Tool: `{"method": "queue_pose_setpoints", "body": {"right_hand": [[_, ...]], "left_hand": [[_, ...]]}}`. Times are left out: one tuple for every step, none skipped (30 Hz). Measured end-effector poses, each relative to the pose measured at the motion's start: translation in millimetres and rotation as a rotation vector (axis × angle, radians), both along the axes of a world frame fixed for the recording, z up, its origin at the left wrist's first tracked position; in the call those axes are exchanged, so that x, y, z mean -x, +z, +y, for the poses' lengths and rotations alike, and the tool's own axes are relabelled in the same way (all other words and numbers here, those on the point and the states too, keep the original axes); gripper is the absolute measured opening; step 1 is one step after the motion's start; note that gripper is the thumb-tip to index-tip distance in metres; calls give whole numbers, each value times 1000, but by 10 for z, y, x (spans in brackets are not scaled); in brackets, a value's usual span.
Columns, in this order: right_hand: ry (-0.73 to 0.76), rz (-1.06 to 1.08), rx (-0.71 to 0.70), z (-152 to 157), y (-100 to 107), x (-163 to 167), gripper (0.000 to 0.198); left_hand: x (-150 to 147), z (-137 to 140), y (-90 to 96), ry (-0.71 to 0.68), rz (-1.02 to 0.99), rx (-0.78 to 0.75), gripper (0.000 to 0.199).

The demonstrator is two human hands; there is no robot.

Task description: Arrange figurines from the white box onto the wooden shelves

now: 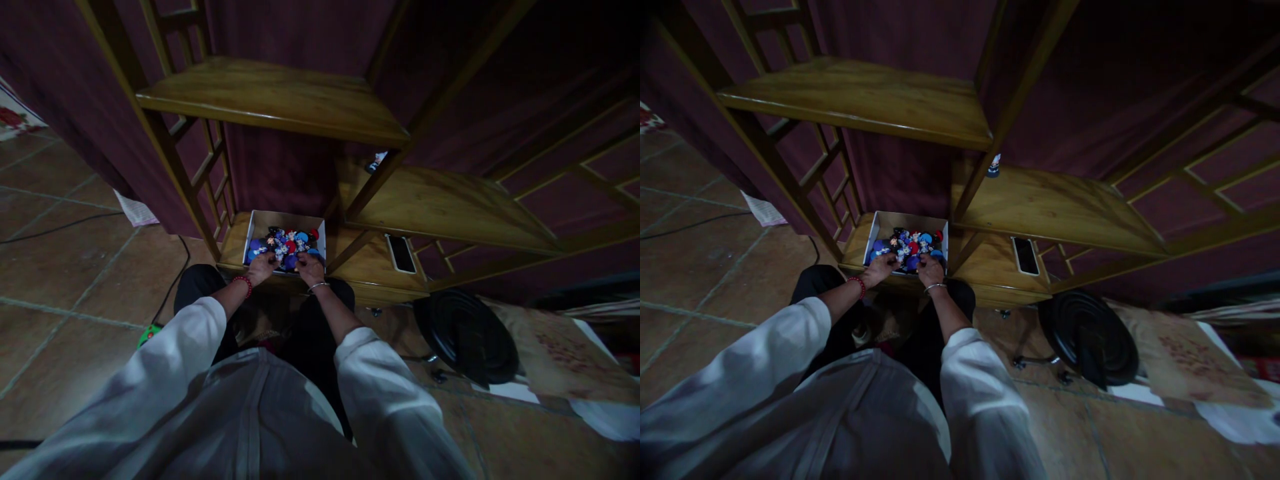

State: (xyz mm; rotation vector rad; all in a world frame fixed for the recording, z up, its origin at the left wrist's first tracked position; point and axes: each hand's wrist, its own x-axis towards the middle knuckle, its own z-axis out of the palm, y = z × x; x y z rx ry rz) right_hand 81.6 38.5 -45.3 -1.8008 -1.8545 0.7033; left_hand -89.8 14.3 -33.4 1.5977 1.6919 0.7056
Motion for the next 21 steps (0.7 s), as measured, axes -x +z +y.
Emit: {"method": "queue_pose_setpoints", "body": {"right_hand": [[-4,-5,-1,1,-5,3,24],[-3,-9,-2,3,-9,6,23],[3,-11,-3,4,-13,9,21],[7,-15,-5,5,-15,12,19],[9,-17,-8,7,-16,17,17],[9,-16,-11,10,-15,24,15],[11,-10,-16,13,-14,33,14],[14,1,-20,17,-11,44,13],[20,16,-26,20,-8,58,12],[28,37,-32,23,-5,74,11],[38,60,-37,25,-2,91,11],[45,82,-41,27,2,108,11],[48,100,-40,27,5,126,11],[48,115,-36,27,9,143,11],[47,127,-30,26,13,157,11],[44,137,-23,26,18,170,12],[38,146,-17,27,21,179,13],[30,154,-13,29,24,185,14],[24,162,-11,31,25,187,16],[18,172,-11,35,23,185,18],[13,184,-10,40,18,181,19]], "left_hand": [[-2,-9,13,5,21,4,16],[-4,-15,24,10,38,9,16],[-7,-19,31,14,48,13,17],[-9,-21,35,18,52,17,17],[-11,-19,35,20,51,20,17],[-13,-17,33,19,45,23,17],[-13,-13,29,18,39,24,17],[-12,-9,26,16,34,25,17],[-11,-6,25,14,32,25,17],[-10,-5,26,10,35,25,17],[-8,-5,30,6,40,25,17],[-7,-6,36,3,47,26,18],[-7,-8,43,2,57,29,18],[-7,-11,50,1,66,31,19],[-7,-12,55,1,71,34,19],[-7,-13,58,1,73,35,19],[-8,-12,58,1,72,35,19],[-8,-10,57,3,71,34,19],[-9,-7,54,7,72,33,19],[-9,-4,51,12,72,34,19],[-11,-1,50,16,74,36,20]]}}
